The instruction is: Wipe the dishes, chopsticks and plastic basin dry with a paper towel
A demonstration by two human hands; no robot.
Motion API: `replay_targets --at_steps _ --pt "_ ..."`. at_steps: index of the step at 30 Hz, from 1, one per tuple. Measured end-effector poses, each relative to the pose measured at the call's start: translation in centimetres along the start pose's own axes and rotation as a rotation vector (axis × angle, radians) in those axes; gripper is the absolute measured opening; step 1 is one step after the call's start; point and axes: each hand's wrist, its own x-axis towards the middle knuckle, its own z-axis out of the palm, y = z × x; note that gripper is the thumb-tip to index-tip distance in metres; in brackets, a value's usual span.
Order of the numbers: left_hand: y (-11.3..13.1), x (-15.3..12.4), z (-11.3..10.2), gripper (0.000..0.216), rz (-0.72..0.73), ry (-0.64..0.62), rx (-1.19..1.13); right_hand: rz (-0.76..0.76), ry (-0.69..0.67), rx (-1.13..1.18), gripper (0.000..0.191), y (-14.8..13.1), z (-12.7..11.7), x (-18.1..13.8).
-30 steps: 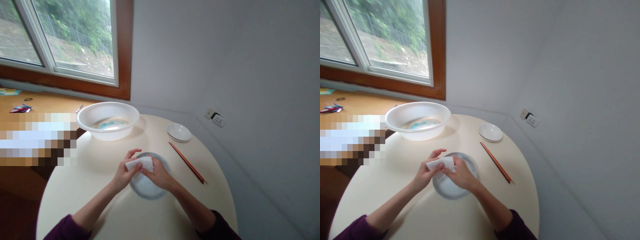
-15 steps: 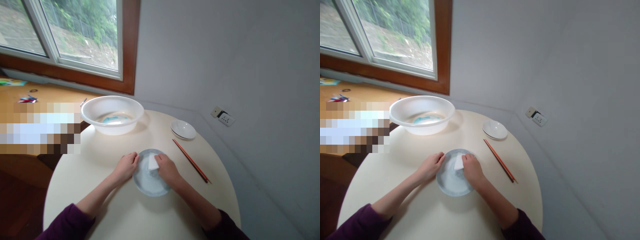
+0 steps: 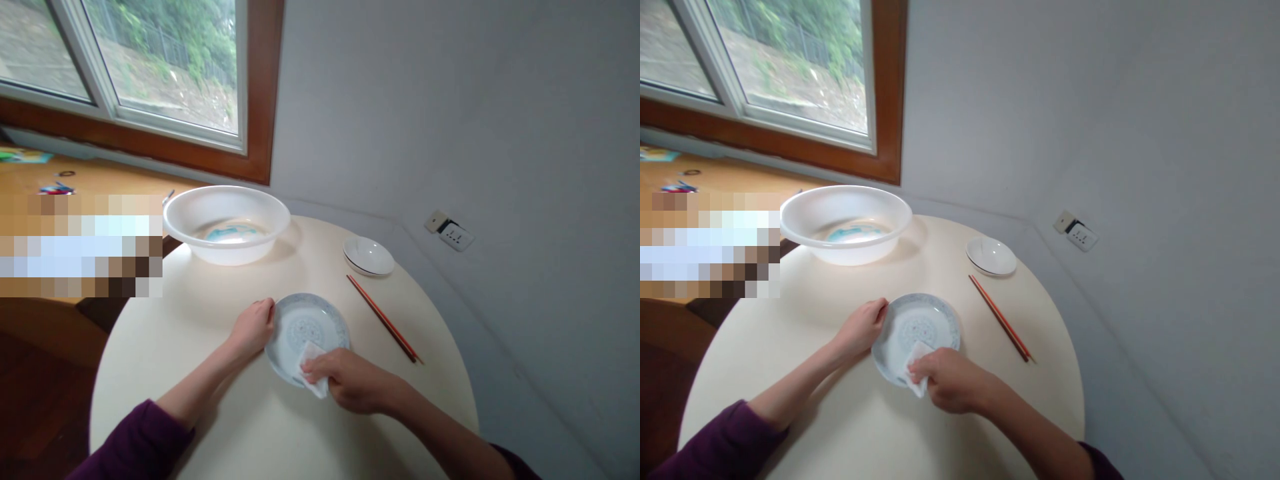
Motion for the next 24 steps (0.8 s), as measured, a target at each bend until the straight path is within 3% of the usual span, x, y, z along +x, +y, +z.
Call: replay_targets --at_steps 3,7,11,16,20,24 --pt "-0.1 0.0 -0.1 0.021 0.017 -0.002 0.046 0.243 -0.031 -0.213 0.03 0.8 -0.8 -1.5" --pt "-0.4 0.1 0.1 0.02 0.044 0.014 0.05 0.399 0.039 -0.42 0.041 1.9 -0.5 1.0" --pt "-0.7 0.3 0.6 0.023 0.045 0.051 0.046 0.353 0.19 -0.432 0.047 2.7 0.3 5.8" --pt "-0.4 0.4 0.7 0.023 0.06 0.085 0.079 0.099 0.264 -0.328 0.04 2.0 1.1 9.1" --pt "-0.1 0.2 0.8 0.02 0.035 0.087 0.122 -0.065 0.2 -0.188 0.038 0.8 1.2 8.0" --pt "0.1 0.1 0.7 0.023 0.02 0.078 0.145 -0.098 0.071 -0.06 0.047 -0.1 1.0 4.7"
